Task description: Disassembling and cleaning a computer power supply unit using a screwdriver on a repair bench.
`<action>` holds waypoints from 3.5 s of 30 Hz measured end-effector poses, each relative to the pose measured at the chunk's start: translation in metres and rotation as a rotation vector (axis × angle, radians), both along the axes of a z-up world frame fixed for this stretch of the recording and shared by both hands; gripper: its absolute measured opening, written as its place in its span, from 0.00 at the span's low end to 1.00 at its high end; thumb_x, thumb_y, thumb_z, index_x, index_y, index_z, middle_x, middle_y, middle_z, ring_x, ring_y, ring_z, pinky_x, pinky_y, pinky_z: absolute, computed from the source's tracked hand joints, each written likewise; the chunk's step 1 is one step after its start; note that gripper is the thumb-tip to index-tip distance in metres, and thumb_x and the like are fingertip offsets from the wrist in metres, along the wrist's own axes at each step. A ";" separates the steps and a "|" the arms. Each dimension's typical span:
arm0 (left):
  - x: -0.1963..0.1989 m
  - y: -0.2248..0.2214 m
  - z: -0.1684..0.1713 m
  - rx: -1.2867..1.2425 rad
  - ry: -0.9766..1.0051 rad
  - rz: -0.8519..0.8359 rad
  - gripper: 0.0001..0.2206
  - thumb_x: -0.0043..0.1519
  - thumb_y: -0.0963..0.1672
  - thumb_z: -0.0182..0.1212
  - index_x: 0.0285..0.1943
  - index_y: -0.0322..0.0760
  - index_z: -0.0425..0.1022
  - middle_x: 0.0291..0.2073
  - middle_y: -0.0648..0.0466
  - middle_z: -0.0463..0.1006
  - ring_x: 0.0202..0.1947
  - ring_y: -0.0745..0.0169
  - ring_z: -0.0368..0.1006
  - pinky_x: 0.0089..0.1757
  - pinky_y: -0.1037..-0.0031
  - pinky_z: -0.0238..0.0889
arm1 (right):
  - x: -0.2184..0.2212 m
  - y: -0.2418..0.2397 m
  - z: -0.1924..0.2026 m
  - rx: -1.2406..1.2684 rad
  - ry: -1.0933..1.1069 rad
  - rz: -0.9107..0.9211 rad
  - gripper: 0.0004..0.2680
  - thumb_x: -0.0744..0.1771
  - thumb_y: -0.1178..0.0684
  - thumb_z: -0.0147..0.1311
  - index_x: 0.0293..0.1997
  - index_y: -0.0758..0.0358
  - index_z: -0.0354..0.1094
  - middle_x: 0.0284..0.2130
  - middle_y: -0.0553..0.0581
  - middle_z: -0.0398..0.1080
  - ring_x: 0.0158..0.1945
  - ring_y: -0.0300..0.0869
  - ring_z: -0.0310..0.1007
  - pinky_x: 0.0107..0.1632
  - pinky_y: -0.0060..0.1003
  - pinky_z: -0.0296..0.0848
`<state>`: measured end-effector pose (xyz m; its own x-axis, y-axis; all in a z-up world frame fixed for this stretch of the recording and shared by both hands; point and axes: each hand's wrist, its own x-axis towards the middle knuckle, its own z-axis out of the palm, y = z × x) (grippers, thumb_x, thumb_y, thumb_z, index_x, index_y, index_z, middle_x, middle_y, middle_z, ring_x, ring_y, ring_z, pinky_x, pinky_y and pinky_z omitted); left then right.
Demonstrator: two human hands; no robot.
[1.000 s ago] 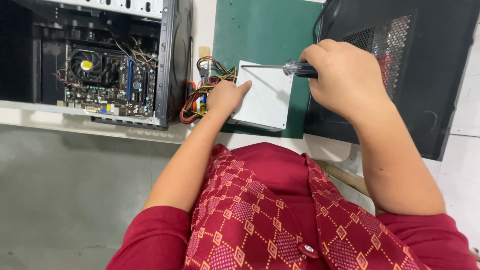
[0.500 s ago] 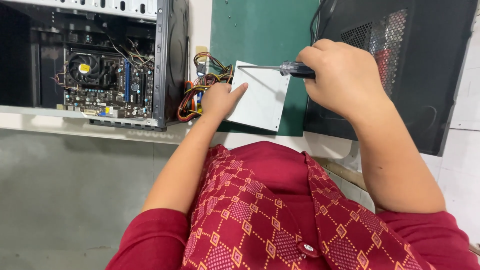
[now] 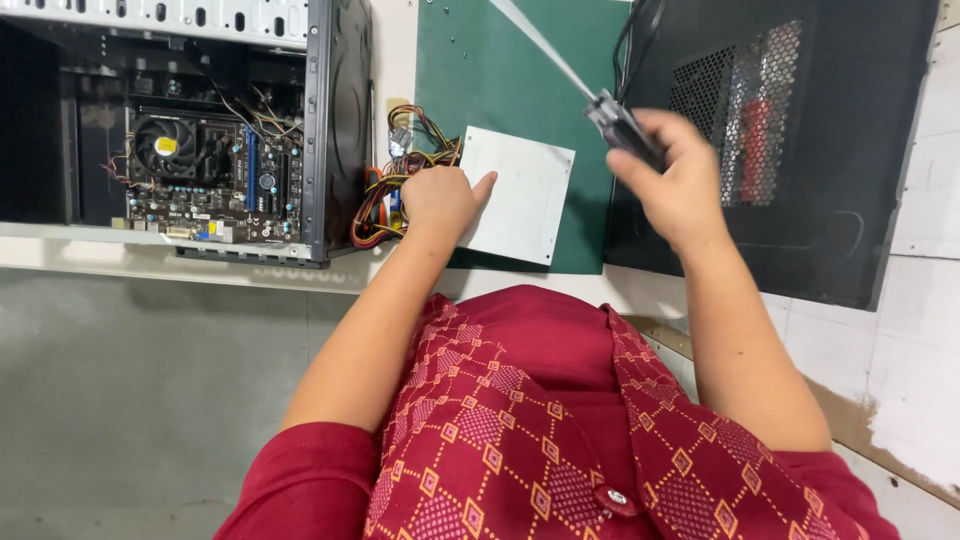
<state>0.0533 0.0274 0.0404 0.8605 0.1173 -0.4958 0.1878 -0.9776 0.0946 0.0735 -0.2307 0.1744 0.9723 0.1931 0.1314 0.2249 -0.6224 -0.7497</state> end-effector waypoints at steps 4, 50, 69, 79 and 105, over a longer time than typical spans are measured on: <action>-0.009 0.004 0.011 -0.068 -0.168 -0.012 0.32 0.65 0.63 0.46 0.35 0.35 0.81 0.28 0.45 0.81 0.34 0.42 0.82 0.33 0.55 0.74 | -0.029 -0.009 -0.065 0.271 0.655 -0.165 0.11 0.59 0.63 0.58 0.43 0.65 0.73 0.27 0.58 0.73 0.28 0.39 0.75 0.34 0.31 0.74; -0.035 -0.040 0.048 -0.594 -0.457 0.203 0.20 0.56 0.46 0.72 0.44 0.35 0.63 0.37 0.44 0.70 0.40 0.31 0.77 0.44 0.51 0.72 | -0.089 -0.045 -0.048 -0.002 0.536 -0.144 0.13 0.61 0.56 0.72 0.49 0.58 0.77 0.39 0.56 0.78 0.44 0.42 0.77 0.44 0.35 0.75; -0.005 -0.056 0.051 -0.164 -0.748 -0.261 0.19 0.52 0.47 0.72 0.41 0.39 0.64 0.34 0.53 0.70 0.29 0.54 0.78 0.34 0.71 0.74 | -0.143 -0.084 0.012 -0.053 0.564 -0.337 0.14 0.62 0.57 0.70 0.52 0.65 0.77 0.39 0.66 0.77 0.41 0.51 0.76 0.45 0.42 0.72; -0.014 -0.058 0.062 -0.256 -0.806 -0.263 0.14 0.57 0.45 0.67 0.42 0.35 0.65 0.34 0.51 0.67 0.28 0.51 0.77 0.32 0.69 0.73 | -0.138 -0.063 0.020 0.049 0.581 -0.378 0.13 0.65 0.54 0.67 0.53 0.65 0.77 0.39 0.65 0.78 0.40 0.46 0.76 0.44 0.42 0.75; -0.010 -0.065 0.031 0.025 -0.849 -0.263 0.27 0.48 0.57 0.69 0.43 0.37 0.66 0.35 0.56 0.67 0.24 0.66 0.76 0.31 0.79 0.72 | -0.136 -0.063 0.004 0.128 0.481 -0.357 0.11 0.66 0.58 0.65 0.53 0.69 0.77 0.35 0.63 0.76 0.36 0.39 0.70 0.39 0.35 0.73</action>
